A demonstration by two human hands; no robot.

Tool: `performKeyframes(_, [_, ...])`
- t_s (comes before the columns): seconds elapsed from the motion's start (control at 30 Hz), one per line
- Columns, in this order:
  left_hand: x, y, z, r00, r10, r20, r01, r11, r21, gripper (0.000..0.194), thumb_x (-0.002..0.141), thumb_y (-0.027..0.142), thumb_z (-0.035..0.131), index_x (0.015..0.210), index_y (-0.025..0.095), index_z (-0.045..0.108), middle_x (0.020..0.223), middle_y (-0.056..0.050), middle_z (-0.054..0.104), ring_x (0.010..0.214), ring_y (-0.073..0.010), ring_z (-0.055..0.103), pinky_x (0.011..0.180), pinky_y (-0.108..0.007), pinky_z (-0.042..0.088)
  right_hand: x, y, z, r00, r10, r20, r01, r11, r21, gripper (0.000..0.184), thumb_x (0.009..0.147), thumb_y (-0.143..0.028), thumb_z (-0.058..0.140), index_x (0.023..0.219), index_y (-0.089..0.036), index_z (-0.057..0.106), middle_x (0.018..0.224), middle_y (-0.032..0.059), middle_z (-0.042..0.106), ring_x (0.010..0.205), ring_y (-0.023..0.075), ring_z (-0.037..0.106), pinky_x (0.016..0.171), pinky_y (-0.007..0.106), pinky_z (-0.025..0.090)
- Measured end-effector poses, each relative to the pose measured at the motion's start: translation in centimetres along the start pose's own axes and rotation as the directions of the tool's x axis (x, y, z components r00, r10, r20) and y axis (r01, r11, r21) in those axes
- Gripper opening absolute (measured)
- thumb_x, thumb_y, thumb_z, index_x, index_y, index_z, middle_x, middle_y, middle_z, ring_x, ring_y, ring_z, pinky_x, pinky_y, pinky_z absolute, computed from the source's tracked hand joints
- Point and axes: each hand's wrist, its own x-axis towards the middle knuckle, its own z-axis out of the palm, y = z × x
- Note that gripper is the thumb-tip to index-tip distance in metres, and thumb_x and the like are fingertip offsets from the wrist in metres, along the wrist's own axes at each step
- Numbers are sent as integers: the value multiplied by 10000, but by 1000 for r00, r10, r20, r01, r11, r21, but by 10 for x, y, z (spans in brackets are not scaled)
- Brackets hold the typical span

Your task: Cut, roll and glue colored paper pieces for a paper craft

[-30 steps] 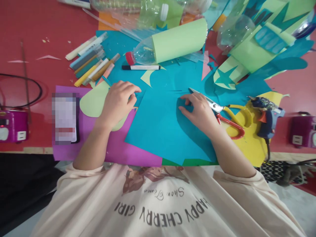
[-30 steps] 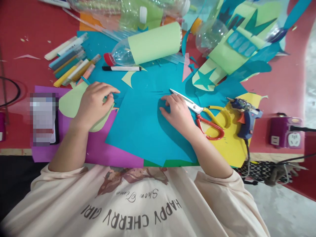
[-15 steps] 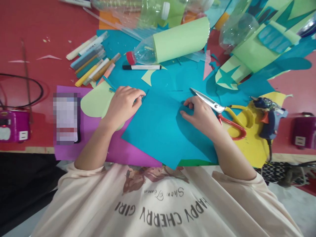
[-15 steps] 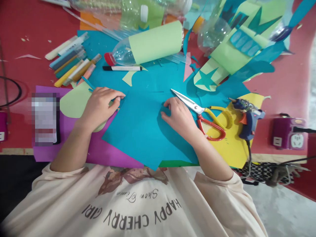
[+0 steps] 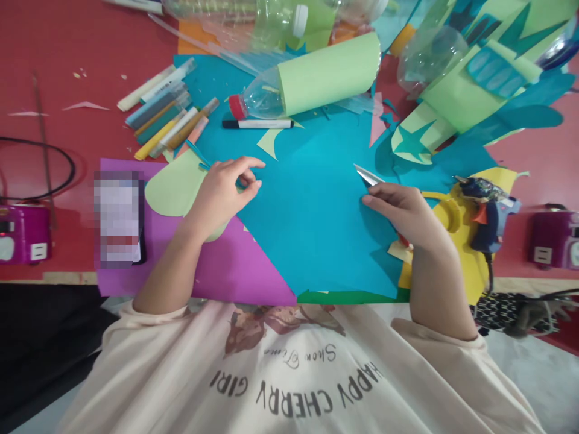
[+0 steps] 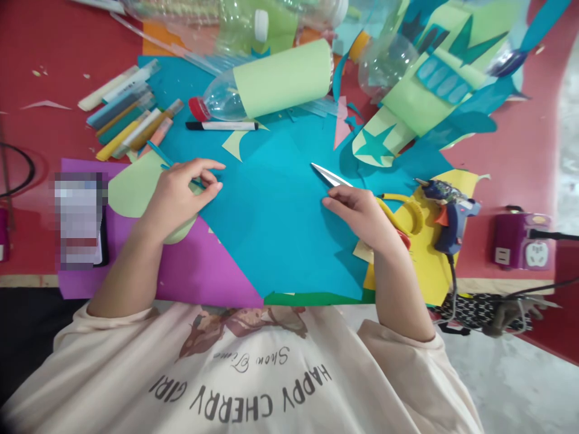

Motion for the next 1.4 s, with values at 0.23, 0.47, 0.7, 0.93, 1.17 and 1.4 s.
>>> performKeyframes(0.23, [1, -5, -3, 995, -76, -57, 70, 992, -101, 203, 905, 293, 527, 1066, 250, 641, 891, -8, 725, 847, -166, 681, 791, -294, 552, -13, 16, -4, 1000, 13, -10, -13, 1000, 12, 326, 759, -431, 686, 1006, -221, 721, 757, 37, 684, 588, 146, 581, 530, 294, 501])
performKeyframes(0.47, [3, -9, -2, 983, -113, -143, 96, 988, -122, 197, 931, 309, 487, 1014, 243, 653, 889, -5, 725, 809, -146, 675, 775, -282, 563, -22, 19, -2, 994, 26, -106, -23, 999, 28, 298, 746, -363, 677, 1010, -235, 732, 754, 29, 645, 481, 97, 446, 408, 258, 399])
performKeyframes(0.7, [3, -7, 2, 1000, 26, -7, -25, 999, 45, 338, 932, 391, 533, 1239, 254, 570, 1236, -62, 668, 1187, -249, 596, 1004, -394, 484, -59, 34, 24, 922, 84, -378, -15, 983, 180, 217, 743, -301, 702, 957, -265, 694, 720, 0, 610, 505, 111, 492, 417, 260, 416])
performKeyframes(0.93, [4, -3, 13, 988, 100, 115, -115, 985, 129, 467, 915, 282, 571, 1370, 222, 483, 1220, -100, 646, 1169, -288, 583, 1023, -458, 428, -87, 32, 44, 928, 124, -352, -47, 974, 221, 231, 745, -293, 708, 969, -270, 659, 708, 2, 650, 554, 148, 599, 443, 267, 489])
performKeyframes(1.17, [4, -13, 16, 992, 130, -1, -129, 985, 118, 180, 944, 264, 503, 1002, 240, 672, 996, -66, 628, 1001, -237, 602, 961, -430, 474, -79, 28, 24, 990, 46, -134, -45, 999, 12, 214, 821, -352, 671, 1007, -245, 672, 683, 8, 687, 579, 163, 654, 541, 289, 560])
performKeyframes(1.4, [-1, -11, 18, 920, 270, -283, -250, 963, 106, 171, 965, 315, 474, 933, 246, 627, 925, -28, 636, 966, -201, 626, 941, -407, 487, -66, 39, 25, 783, -304, -543, 172, 944, -281, 168, 873, -306, 627, 1034, -259, 639, 859, 19, 654, 709, 159, 642, 614, 303, 546])
